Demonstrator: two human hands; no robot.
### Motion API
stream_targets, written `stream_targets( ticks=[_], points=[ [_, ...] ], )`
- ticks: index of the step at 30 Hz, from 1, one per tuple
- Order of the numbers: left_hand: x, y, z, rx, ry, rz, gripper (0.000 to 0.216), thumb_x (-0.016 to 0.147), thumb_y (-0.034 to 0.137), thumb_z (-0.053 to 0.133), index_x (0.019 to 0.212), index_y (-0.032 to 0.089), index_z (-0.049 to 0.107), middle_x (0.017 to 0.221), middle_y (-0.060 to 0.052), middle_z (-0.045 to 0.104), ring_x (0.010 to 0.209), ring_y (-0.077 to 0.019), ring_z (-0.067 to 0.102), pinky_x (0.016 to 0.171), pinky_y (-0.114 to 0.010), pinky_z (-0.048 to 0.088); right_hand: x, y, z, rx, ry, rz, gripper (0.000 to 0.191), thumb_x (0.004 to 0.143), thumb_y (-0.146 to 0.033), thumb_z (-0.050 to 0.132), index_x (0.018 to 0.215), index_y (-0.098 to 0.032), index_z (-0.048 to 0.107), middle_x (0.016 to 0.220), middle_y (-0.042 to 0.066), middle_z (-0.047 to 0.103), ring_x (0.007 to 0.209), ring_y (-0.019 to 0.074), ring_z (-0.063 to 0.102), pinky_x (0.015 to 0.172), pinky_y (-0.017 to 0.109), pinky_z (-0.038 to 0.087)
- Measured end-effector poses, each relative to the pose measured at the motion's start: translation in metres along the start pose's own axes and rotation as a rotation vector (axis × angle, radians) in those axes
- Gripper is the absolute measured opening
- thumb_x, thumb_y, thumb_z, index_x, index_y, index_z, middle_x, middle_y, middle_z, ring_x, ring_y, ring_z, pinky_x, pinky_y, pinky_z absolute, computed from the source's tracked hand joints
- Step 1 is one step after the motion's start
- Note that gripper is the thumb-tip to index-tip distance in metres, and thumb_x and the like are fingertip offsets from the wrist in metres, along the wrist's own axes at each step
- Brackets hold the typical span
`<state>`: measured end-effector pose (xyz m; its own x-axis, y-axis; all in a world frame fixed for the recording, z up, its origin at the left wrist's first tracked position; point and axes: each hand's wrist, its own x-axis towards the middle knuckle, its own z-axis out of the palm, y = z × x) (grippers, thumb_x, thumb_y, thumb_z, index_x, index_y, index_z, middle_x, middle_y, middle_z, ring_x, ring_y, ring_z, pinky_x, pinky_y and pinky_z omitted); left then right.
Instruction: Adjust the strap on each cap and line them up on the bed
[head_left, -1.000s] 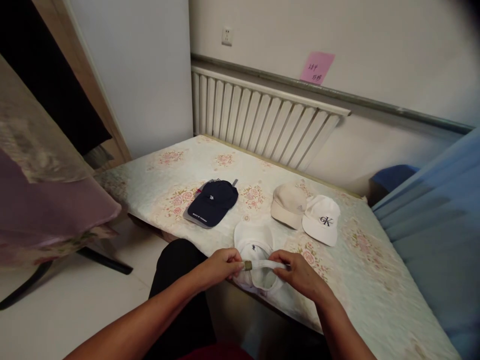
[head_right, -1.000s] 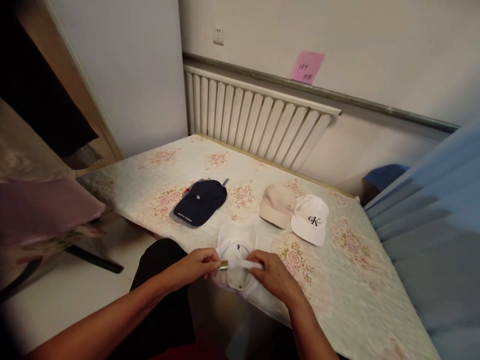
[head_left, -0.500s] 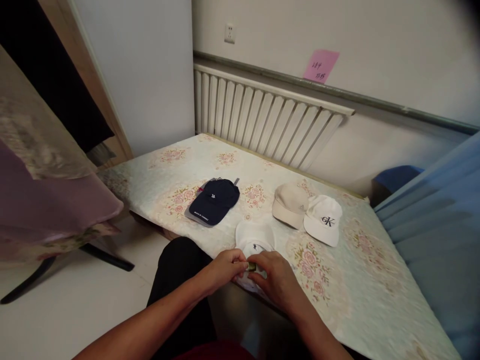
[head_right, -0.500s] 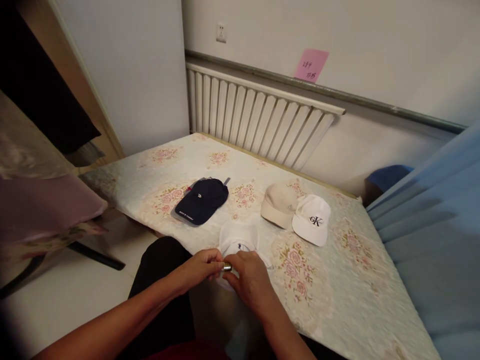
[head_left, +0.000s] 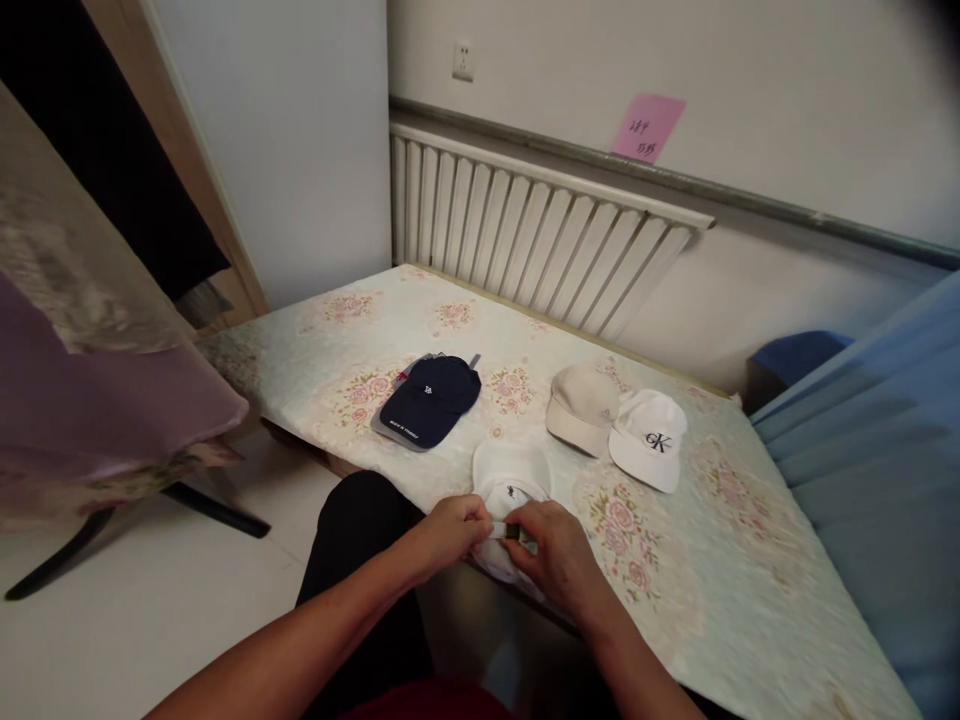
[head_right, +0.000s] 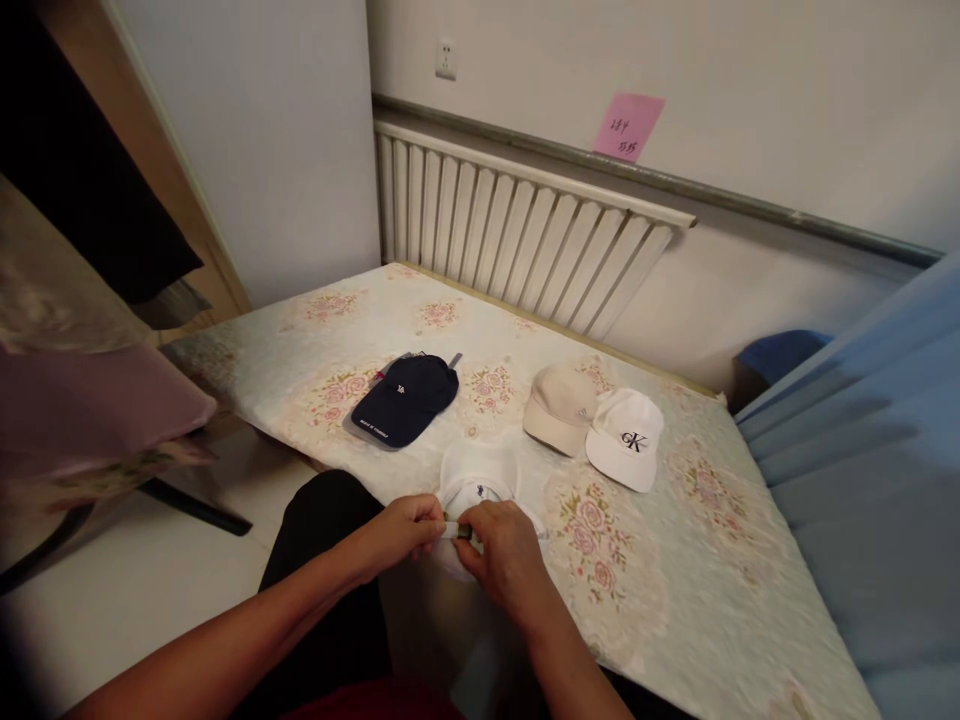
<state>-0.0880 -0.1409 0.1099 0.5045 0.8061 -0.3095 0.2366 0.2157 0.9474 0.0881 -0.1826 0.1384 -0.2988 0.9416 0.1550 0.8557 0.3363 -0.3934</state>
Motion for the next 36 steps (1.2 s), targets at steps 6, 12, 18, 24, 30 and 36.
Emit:
stream_targets(
  ticks=[6,12,18,24,30,36],
  points=[
    [0.0,0.001,-0.001,-0.041,-0.02,-0.021,0.014,0.068,0.031,0.054,0.069,0.017,0.051,0.053,0.005,0.05,0.048,-0.0085,0.041,0.049,-0.022,0.032,0.0,0.002,-0.004,0.096,-0.022,0.054,0.01,0.075,-0.018,0.064,0.085,-0.021,0.066,0.078,0.001,0.065,0.072,0.0158,0.057,0.067,0.026,0.039],
    [0.005,-0.002,-0.008,-0.026,-0.062,0.014,0.026,0.077,0.041,0.048,0.074,0.016,0.054,0.058,0.003,0.055,0.049,-0.0096,0.047,0.051,-0.022,0.034,0.0,0.006,-0.006,0.219,-0.029,0.114,0.01,0.075,-0.018,0.061,0.084,-0.022,0.066,0.078,0.0,0.065,0.068,0.0142,0.058,0.065,0.026,0.041],
    [0.013,-0.01,-0.021,0.07,0.117,0.108,0.023,0.077,0.033,0.046,0.088,0.017,0.058,0.056,0.004,0.053,0.056,-0.0128,0.052,0.057,-0.024,0.039,-0.002,0.011,-0.007,0.312,-0.023,0.127,0.014,0.074,-0.017,0.06,0.085,-0.022,0.067,0.08,0.001,0.067,0.073,0.0161,0.06,0.068,0.028,0.043],
    [0.02,-0.001,-0.03,0.152,-0.194,0.073,0.034,0.072,0.024,0.045,0.101,0.017,0.061,0.058,0.003,0.056,0.053,-0.0135,0.052,0.056,-0.025,0.04,-0.001,0.011,-0.007,0.329,-0.034,0.15,0.016,0.074,-0.017,0.058,0.086,-0.023,0.067,0.081,0.001,0.068,0.074,0.0172,0.06,0.07,0.028,0.044],
    [0.03,0.005,-0.034,0.069,-0.331,0.021,0.029,0.079,0.037,0.047,0.094,0.016,0.059,0.053,0.004,0.051,0.048,-0.0111,0.048,0.053,-0.023,0.037,-0.002,0.013,-0.007,0.264,-0.038,0.199,0.014,0.074,-0.02,0.059,0.085,-0.022,0.068,0.081,0.002,0.069,0.074,0.0179,0.061,0.071,0.03,0.044],
    [0.03,0.004,-0.033,0.086,-0.319,0.077,0.038,0.08,0.052,0.05,0.087,0.016,0.059,0.055,0.004,0.05,0.05,-0.0099,0.046,0.054,-0.022,0.036,-0.003,0.018,-0.005,0.262,-0.03,0.19,0.014,0.074,-0.021,0.059,0.084,-0.022,0.069,0.081,0.002,0.069,0.074,0.0185,0.061,0.071,0.03,0.044]
  ],
)
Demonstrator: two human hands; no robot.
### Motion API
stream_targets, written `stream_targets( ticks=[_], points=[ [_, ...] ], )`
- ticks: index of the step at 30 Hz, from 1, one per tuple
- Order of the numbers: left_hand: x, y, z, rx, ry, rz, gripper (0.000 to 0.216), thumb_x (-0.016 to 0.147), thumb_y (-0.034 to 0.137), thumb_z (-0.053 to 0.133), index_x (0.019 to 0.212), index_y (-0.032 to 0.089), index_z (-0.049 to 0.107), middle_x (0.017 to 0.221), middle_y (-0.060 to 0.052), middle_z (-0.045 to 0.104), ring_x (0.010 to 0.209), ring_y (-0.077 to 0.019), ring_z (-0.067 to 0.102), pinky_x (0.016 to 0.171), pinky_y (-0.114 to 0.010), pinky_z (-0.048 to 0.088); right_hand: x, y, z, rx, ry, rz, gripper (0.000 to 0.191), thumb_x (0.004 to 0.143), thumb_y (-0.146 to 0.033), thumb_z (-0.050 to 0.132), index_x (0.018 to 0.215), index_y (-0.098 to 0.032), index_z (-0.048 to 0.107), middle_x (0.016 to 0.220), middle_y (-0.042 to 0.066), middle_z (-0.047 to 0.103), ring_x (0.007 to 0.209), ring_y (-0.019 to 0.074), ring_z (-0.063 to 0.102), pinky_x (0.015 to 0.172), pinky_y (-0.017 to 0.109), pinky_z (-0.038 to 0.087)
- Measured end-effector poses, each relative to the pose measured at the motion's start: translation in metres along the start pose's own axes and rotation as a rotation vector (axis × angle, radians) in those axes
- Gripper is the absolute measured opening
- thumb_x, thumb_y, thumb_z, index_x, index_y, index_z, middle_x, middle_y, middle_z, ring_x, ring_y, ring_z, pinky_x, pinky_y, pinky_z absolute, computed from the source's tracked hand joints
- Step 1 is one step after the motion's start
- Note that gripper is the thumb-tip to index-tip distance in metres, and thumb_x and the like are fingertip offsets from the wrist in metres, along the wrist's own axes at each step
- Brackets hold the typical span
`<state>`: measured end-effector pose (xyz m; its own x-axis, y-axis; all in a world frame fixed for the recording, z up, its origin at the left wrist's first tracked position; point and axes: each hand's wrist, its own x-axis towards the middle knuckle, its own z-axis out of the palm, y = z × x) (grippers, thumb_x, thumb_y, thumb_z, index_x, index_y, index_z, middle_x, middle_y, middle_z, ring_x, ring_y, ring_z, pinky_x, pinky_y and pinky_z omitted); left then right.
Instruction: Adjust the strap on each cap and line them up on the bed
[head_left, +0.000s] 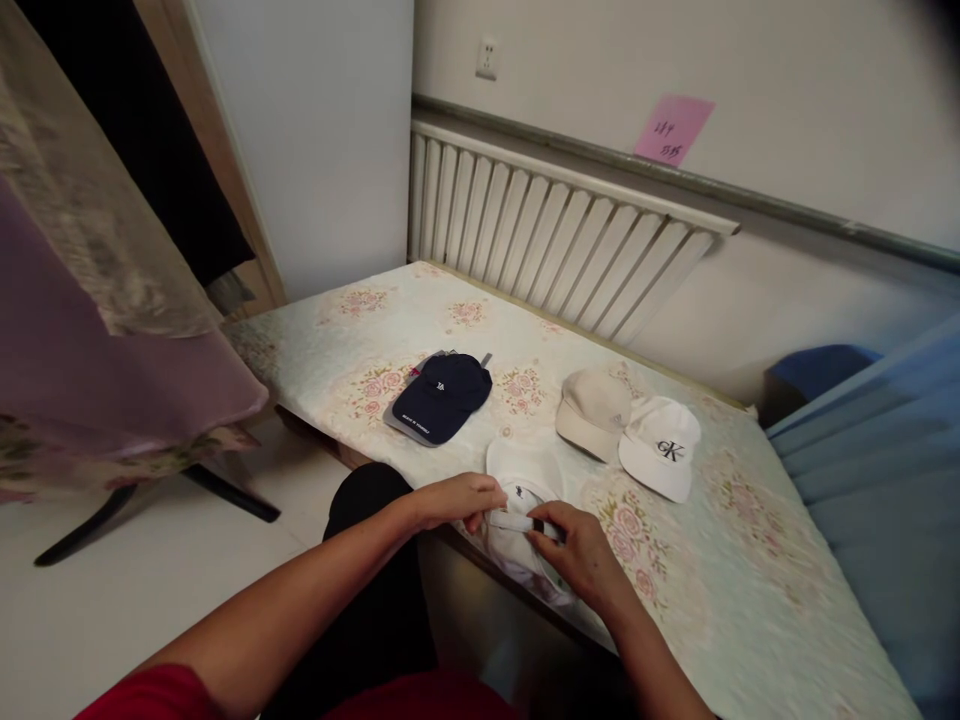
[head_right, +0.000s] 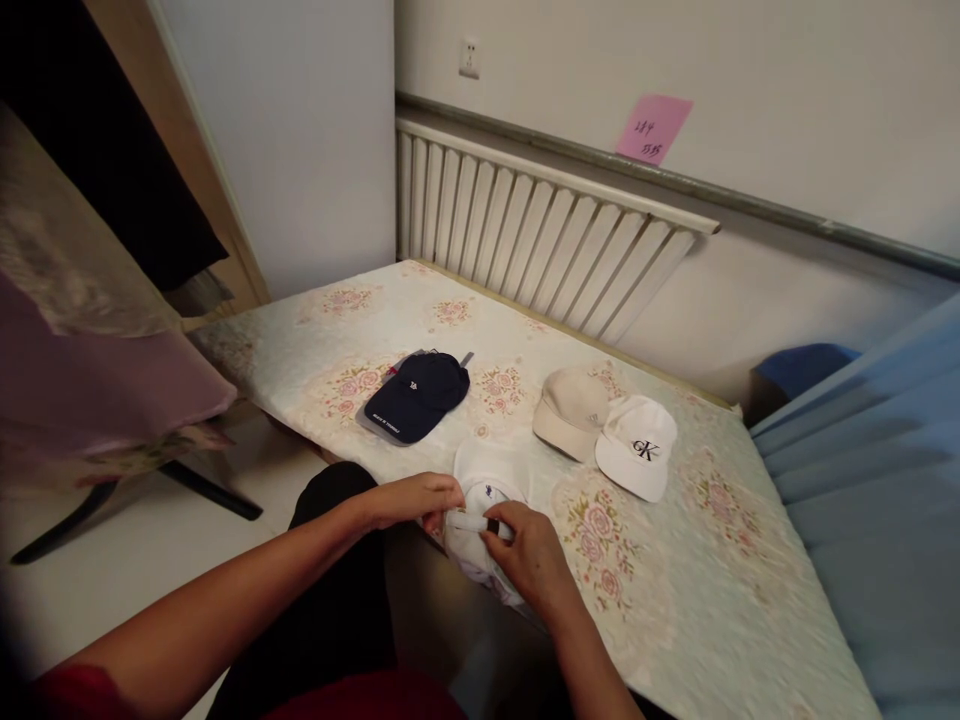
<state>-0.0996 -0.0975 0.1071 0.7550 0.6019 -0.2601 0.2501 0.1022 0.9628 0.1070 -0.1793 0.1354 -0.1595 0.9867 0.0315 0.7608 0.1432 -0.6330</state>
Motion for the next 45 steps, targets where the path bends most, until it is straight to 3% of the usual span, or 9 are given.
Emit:
stream_targets(
  ticks=[4,11,15,24,34,45],
  points=[
    [0.003,-0.002,0.003,-0.038,-0.014,-0.033,0.031,0.068,0.04,0.064,0.087,0.016,0.059,0.068,0.003,0.053,0.055,-0.009,0.046,0.055,-0.023,0.038,0.001,0.0,0.0,0.003,0.0,0.005,0.015,0.074,-0.021,0.059,0.085,-0.022,0.069,0.08,0.002,0.069,0.073,0.0184,0.061,0.07,0.03,0.044],
    [0.006,-0.004,0.008,-0.042,0.059,-0.079,0.025,0.063,0.033,0.064,0.08,0.016,0.057,0.067,0.004,0.051,0.059,-0.0107,0.048,0.057,-0.025,0.042,0.0,0.002,0.0,0.035,-0.024,0.071,0.021,0.073,-0.026,0.063,0.093,-0.021,0.068,0.078,0.001,0.067,0.073,0.018,0.059,0.07,0.03,0.044],
    [0.006,-0.003,0.009,-0.035,0.042,-0.072,0.023,0.063,0.03,0.062,0.08,0.016,0.057,0.067,0.004,0.051,0.058,-0.0103,0.048,0.057,-0.025,0.041,-0.002,0.0,-0.005,0.103,-0.122,0.096,0.025,0.072,-0.029,0.066,0.095,-0.022,0.068,0.074,-0.001,0.064,0.069,0.0164,0.057,0.065,0.027,0.041],
    [0.005,-0.001,0.011,0.041,0.045,-0.052,0.022,0.063,0.03,0.06,0.081,0.017,0.059,0.069,0.003,0.054,0.06,-0.0123,0.051,0.058,-0.025,0.042,-0.003,-0.002,-0.009,0.219,-0.288,0.134,0.015,0.078,-0.03,0.057,0.077,-0.02,0.068,0.063,-0.003,0.059,0.062,0.0136,0.052,0.057,0.024,0.036],
    [0.008,-0.006,0.012,0.069,0.076,-0.019,0.02,0.065,0.03,0.059,0.081,0.017,0.059,0.069,0.003,0.052,0.058,-0.0113,0.048,0.056,-0.024,0.04,0.004,0.009,-0.002,0.321,-0.237,0.258,0.012,0.068,-0.027,0.064,0.064,-0.018,0.059,0.054,-0.007,0.046,0.054,0.0097,0.041,0.052,0.023,0.029],
    [0.01,0.003,0.016,0.114,0.073,0.003,0.019,0.068,0.029,0.058,0.082,0.017,0.058,0.067,0.003,0.051,0.058,-0.0106,0.046,0.054,-0.022,0.037,0.004,0.014,-0.007,0.368,-0.194,0.248,0.015,0.067,-0.028,0.064,0.062,-0.018,0.055,0.055,-0.007,0.041,0.056,0.0099,0.038,0.053,0.024,0.027]
  ],
)
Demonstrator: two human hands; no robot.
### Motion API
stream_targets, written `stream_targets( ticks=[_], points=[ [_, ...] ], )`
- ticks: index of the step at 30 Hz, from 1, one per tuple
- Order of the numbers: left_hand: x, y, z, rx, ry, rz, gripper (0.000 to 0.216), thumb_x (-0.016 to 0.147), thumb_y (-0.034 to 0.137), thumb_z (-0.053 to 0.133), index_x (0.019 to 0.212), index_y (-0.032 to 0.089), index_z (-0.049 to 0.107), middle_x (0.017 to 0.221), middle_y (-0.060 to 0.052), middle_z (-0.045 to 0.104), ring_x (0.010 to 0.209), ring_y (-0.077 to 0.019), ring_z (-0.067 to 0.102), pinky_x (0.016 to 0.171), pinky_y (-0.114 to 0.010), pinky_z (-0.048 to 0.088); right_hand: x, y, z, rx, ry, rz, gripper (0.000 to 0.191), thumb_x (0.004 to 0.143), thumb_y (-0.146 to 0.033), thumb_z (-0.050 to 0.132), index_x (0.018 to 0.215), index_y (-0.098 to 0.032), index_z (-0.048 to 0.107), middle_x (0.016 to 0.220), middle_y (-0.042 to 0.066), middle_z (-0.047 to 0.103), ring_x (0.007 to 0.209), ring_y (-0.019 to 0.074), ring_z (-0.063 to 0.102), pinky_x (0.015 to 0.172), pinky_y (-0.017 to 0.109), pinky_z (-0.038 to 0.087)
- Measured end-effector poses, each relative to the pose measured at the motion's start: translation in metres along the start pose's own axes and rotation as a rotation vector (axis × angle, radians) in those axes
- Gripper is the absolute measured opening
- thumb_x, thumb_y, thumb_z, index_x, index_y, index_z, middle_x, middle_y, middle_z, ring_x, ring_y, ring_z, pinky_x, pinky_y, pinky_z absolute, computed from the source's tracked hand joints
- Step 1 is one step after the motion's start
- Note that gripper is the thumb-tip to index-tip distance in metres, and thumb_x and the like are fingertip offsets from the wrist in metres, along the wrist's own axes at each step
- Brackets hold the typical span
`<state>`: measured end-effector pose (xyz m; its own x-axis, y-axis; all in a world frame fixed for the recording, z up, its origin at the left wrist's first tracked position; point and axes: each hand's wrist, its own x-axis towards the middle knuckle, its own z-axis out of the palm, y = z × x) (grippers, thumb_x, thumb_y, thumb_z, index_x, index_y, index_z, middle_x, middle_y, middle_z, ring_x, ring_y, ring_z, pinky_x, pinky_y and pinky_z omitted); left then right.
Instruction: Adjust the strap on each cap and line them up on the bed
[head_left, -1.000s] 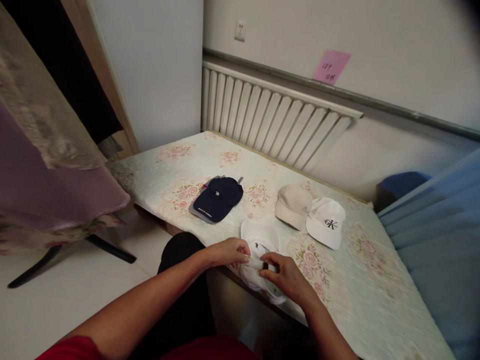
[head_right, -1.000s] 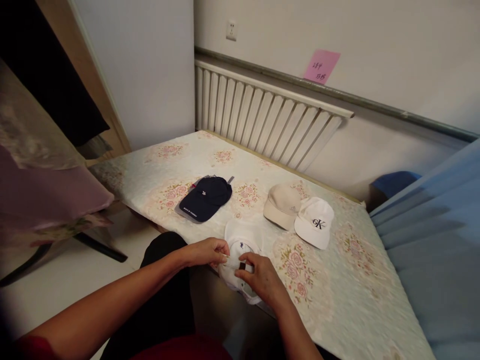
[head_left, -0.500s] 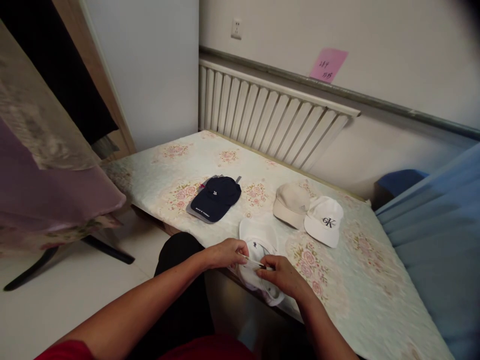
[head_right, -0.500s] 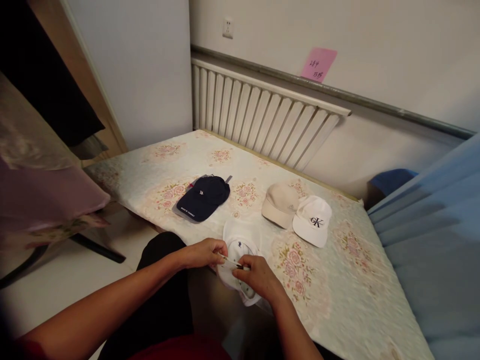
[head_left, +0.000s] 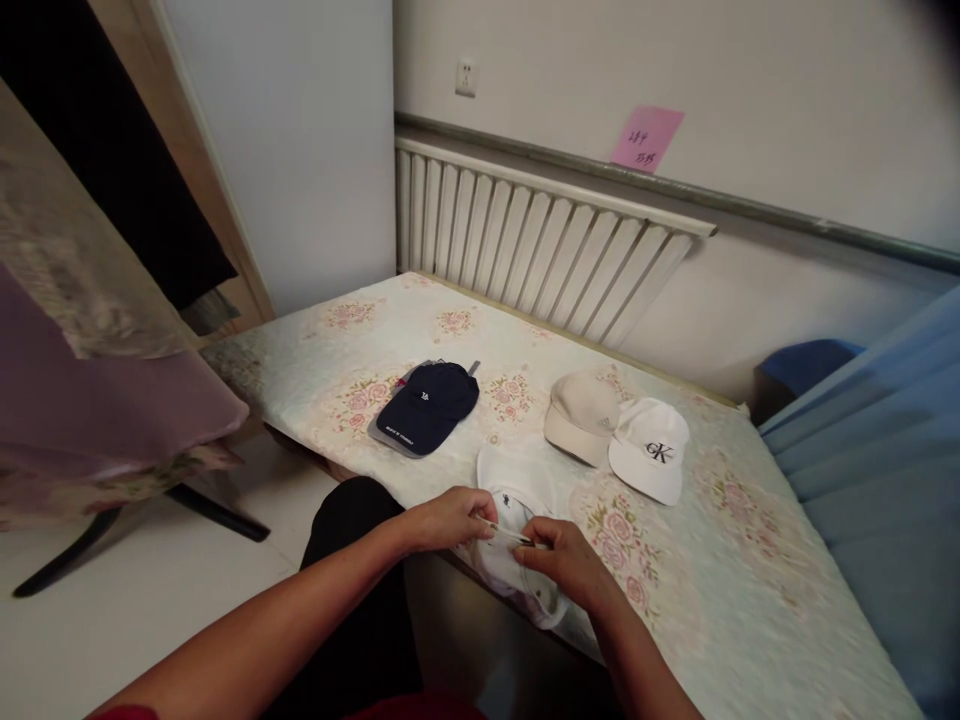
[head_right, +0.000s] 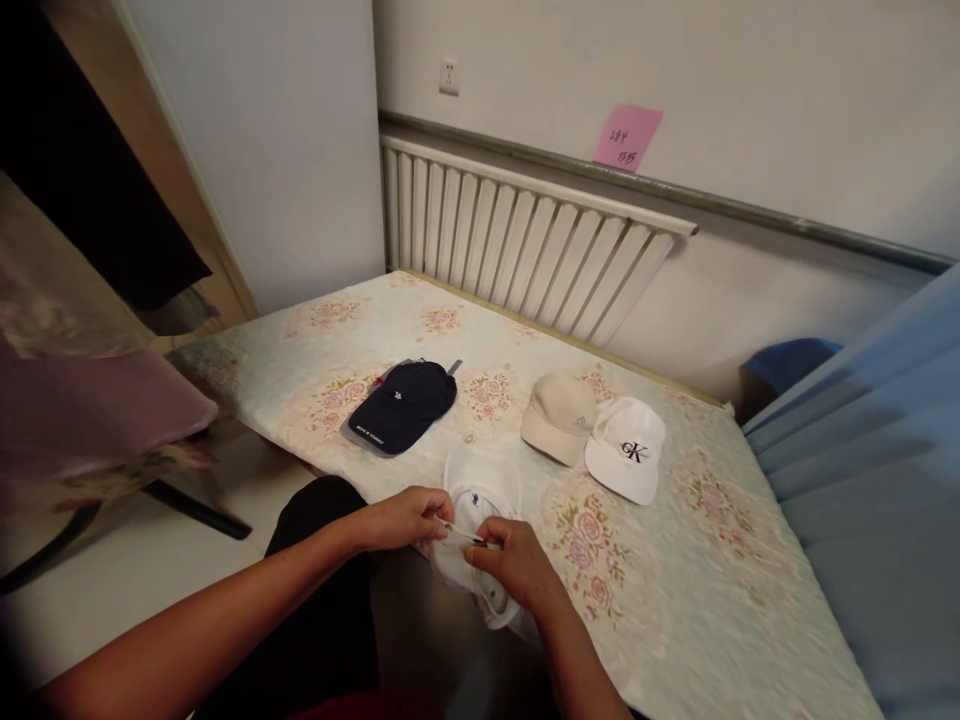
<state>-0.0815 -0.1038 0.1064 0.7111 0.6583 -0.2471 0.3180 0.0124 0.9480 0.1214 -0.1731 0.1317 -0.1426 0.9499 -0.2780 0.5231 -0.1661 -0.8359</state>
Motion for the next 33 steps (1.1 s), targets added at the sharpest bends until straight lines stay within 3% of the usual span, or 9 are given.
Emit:
stream_targets(
  ticks=[26,33],
  points=[
    [0.018,0.035,0.015,-0.01,-0.02,-0.125,0.016,0.07,0.025,0.058,0.084,0.016,0.059,0.066,0.005,0.049,0.057,-0.0085,0.042,0.054,-0.021,0.033,0.017,0.038,-0.024,0.098,-0.033,-0.085,0.021,0.069,-0.029,0.058,0.057,-0.02,0.045,0.054,-0.007,0.036,0.057,0.0106,0.034,0.054,0.025,0.025],
    [0.022,0.033,0.013,-0.008,-0.042,-0.181,0.018,0.069,0.024,0.06,0.086,0.017,0.061,0.064,0.005,0.049,0.054,-0.0079,0.043,0.053,-0.02,0.035,0.025,0.047,-0.027,0.186,-0.134,-0.096,0.019,0.07,-0.029,0.057,0.059,-0.02,0.046,0.054,-0.007,0.038,0.056,0.0102,0.035,0.053,0.025,0.026]
  ],
)
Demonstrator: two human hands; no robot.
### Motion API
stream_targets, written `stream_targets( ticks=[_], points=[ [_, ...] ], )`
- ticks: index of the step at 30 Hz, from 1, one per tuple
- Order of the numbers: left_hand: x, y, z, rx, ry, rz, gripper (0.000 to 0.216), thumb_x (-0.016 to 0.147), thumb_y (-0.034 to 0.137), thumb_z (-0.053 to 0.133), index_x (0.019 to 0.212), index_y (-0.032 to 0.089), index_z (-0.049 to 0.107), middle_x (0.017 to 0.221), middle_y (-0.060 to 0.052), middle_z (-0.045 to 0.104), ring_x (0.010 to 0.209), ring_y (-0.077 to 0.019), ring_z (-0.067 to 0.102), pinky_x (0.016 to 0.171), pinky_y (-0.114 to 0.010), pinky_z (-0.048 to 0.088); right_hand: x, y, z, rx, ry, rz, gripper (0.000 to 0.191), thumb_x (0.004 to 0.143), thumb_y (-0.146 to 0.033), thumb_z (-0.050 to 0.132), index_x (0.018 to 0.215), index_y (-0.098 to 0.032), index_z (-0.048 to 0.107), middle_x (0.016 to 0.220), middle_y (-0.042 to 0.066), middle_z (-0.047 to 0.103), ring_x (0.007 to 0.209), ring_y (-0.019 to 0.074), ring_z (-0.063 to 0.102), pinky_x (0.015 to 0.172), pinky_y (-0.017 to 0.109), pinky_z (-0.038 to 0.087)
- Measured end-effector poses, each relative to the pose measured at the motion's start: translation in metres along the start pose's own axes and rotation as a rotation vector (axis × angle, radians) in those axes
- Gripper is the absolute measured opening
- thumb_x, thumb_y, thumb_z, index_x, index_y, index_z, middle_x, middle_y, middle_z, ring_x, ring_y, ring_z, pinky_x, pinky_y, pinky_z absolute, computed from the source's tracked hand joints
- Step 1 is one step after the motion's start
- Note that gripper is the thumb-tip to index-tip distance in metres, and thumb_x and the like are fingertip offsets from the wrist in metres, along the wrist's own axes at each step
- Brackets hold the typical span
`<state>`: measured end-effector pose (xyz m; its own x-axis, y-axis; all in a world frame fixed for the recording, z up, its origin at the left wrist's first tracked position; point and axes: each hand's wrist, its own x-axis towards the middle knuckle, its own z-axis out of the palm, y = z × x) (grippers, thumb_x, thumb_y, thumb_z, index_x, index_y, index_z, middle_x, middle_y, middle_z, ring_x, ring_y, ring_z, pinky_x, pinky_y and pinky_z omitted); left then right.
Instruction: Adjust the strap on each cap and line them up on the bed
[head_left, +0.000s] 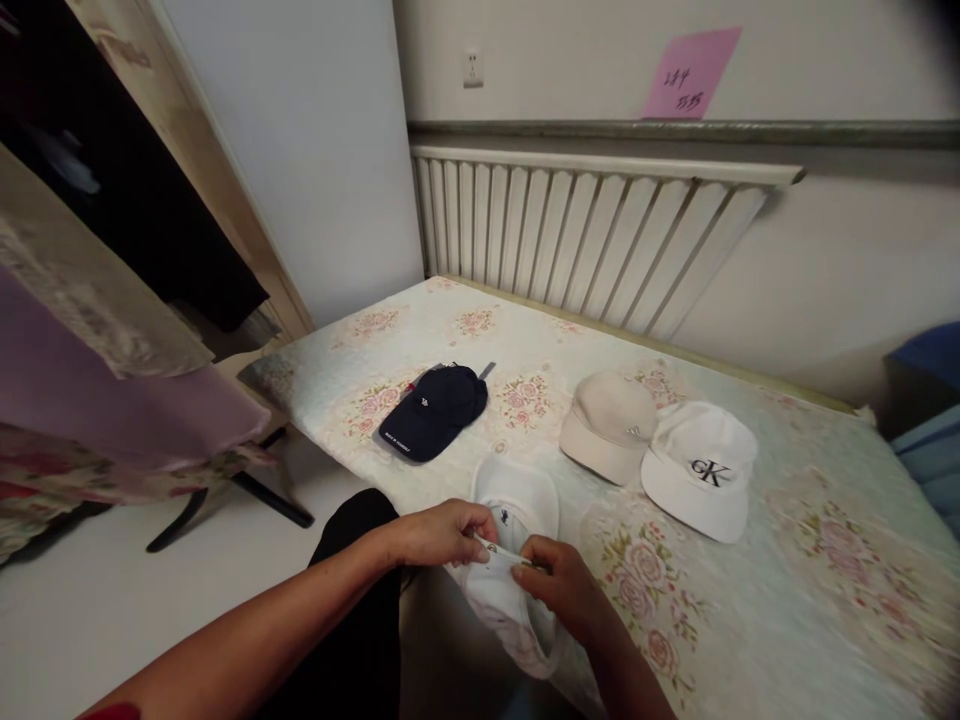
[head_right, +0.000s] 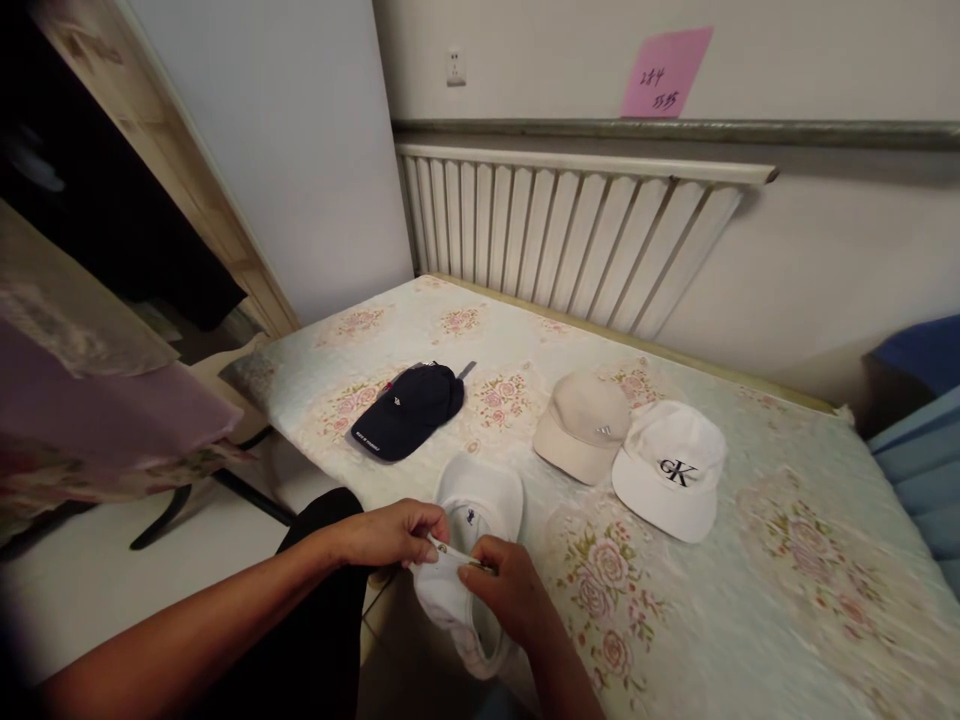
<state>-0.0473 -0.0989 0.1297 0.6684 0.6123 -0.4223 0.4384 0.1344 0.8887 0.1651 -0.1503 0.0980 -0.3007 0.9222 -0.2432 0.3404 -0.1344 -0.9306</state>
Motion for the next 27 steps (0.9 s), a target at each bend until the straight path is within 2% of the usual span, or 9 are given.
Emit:
stream_targets(
  ticks=[5,8,14,19,23,27],
  points=[
    [-0.004,0.001,-0.006,0.026,-0.078,-0.029,0.027,0.066,0.015,0.054,0.092,0.018,0.063,0.06,0.006,0.052,0.052,-0.0083,0.048,0.053,-0.02,0.037,0.004,0.008,0.0,0.095,-0.035,-0.009,0.02,0.071,-0.034,0.059,0.061,-0.02,0.047,0.052,-0.007,0.039,0.052,0.0097,0.035,0.051,0.024,0.026],
    [-0.004,0.0,-0.007,0.038,-0.083,-0.019,0.026,0.066,0.013,0.051,0.088,0.017,0.063,0.054,0.007,0.05,0.048,-0.0079,0.045,0.05,-0.019,0.034,0.003,0.01,0.002,0.096,-0.035,0.003,0.019,0.071,-0.034,0.059,0.063,-0.02,0.048,0.054,-0.007,0.041,0.052,0.0098,0.036,0.051,0.024,0.027],
    [-0.003,-0.004,-0.005,0.047,-0.029,-0.019,0.021,0.065,0.016,0.051,0.082,0.017,0.062,0.052,0.007,0.047,0.046,-0.0079,0.042,0.048,-0.02,0.033,-0.004,-0.003,0.004,-0.053,0.049,0.007,0.014,0.071,-0.029,0.059,0.063,-0.019,0.052,0.055,-0.006,0.043,0.055,0.0109,0.04,0.054,0.025,0.03],
    [-0.008,-0.007,-0.003,0.048,0.011,0.004,0.02,0.062,0.016,0.05,0.079,0.017,0.06,0.055,0.006,0.048,0.048,-0.0084,0.043,0.048,-0.02,0.031,-0.011,-0.017,0.013,-0.203,0.155,-0.059,0.005,0.071,-0.024,0.059,0.071,-0.02,0.061,0.064,-0.003,0.057,0.065,0.0153,0.052,0.062,0.027,0.038],
    [-0.011,-0.014,-0.001,0.023,0.054,0.028,0.017,0.061,0.018,0.05,0.076,0.018,0.058,0.056,0.006,0.047,0.047,-0.0084,0.042,0.047,-0.021,0.03,-0.021,-0.023,0.023,-0.191,0.359,-0.105,0.023,0.07,-0.027,0.064,0.092,-0.021,0.065,0.086,0.004,0.068,0.086,0.0225,0.061,0.079,0.033,0.044],
    [-0.009,-0.023,0.001,-0.017,0.083,0.049,0.017,0.06,0.02,0.051,0.076,0.018,0.057,0.059,0.006,0.048,0.047,-0.0078,0.041,0.048,-0.021,0.03,-0.043,-0.011,0.02,-0.126,0.663,-0.058,0.028,0.072,-0.037,0.063,0.095,-0.021,0.065,0.101,0.009,0.069,0.097,0.0265,0.062,0.089,0.039,0.044]
  ],
)
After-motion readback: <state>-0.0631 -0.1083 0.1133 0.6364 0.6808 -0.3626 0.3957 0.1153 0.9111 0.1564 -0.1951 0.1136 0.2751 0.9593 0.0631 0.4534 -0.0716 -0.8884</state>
